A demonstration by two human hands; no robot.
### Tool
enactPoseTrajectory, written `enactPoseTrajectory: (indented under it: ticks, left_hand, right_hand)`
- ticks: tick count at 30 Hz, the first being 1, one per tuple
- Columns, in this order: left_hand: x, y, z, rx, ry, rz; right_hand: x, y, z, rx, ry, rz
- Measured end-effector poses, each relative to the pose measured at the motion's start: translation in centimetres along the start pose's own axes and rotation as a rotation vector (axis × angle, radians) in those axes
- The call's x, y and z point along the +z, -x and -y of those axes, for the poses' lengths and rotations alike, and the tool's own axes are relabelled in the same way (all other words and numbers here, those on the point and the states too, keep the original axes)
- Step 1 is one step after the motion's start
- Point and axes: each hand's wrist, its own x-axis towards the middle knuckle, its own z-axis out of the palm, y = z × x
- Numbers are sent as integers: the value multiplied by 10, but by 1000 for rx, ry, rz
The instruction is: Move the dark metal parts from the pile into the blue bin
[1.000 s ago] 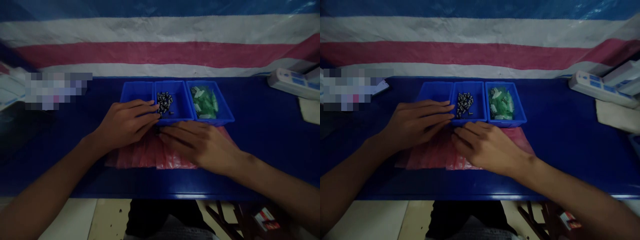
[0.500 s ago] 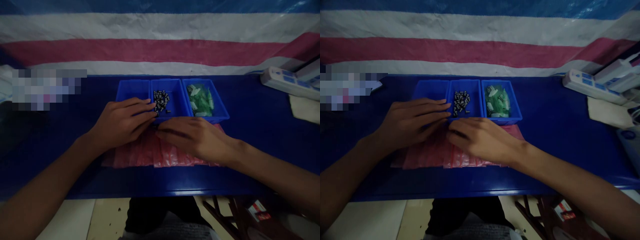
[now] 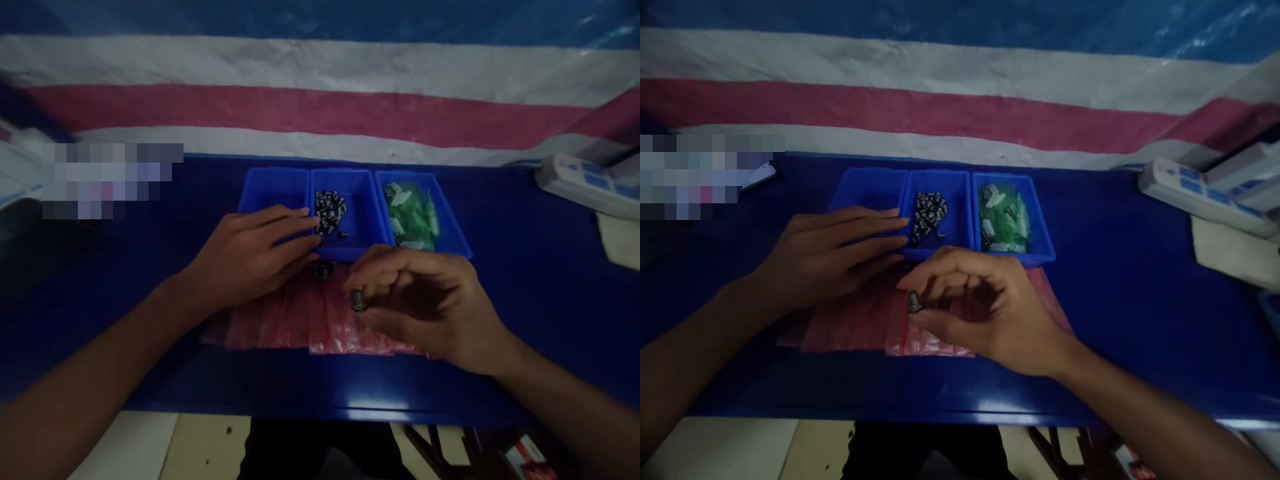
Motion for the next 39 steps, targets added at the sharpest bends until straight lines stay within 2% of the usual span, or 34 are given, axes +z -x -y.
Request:
enactPoseTrajectory:
  ticks: [2,7,9,12,13,15,17,19,21,24,30,32,36,39]
  left_hand:
    - [0,-1,-1,12,-24,-19]
    - [0,-3,-2,20,-64,-34]
    - [0,-2,-1,36,-72,-42]
    - [0,-1,0,49,-83,-33]
    - [0,-1,1,46,-85,-21]
    - [0,0,2,39,-83,-20]
    - [0,0,2,41,-70,-27]
    - [0,-1,2,44,-57,-38]
    - [0,-2,1,48,-49,-44]
    - [0,-4,0,38,-60,-48]
    - [-3,-5,-2,30,-62,-47]
    - [-3,-4,-2,22,-54,-45]
    - [-4,-3,-2,23,-66,-41]
    - [-4,-4,-2,22,-70,-31]
  right_hand:
    - [0,-1,0,32,-37,-23]
    - [-1,-6,-2,240,-132,-51]
    - [-2,-8,-4,234,-172,-104]
    - [-4,-7,-7,136,-174,-176]
    - [-5,-6,-7,90,-101,-182]
    - [-8,-4,-9,-62,210,-143]
    - [-11,-3,-11,-311,675,-5]
    - [-12,-3,-14,-532,1109,191]
    - [-10,-6,-17,-606,1380,333]
    - [-4,-10,-21,-585,1532,374]
    - [0,-11,-23,-637,1451,336]
    - [-1,-8,-19,-590,1277,262]
    - [-1,-4,-9,-444,780,114]
    - [-2,-6,-3,-323,536,43]
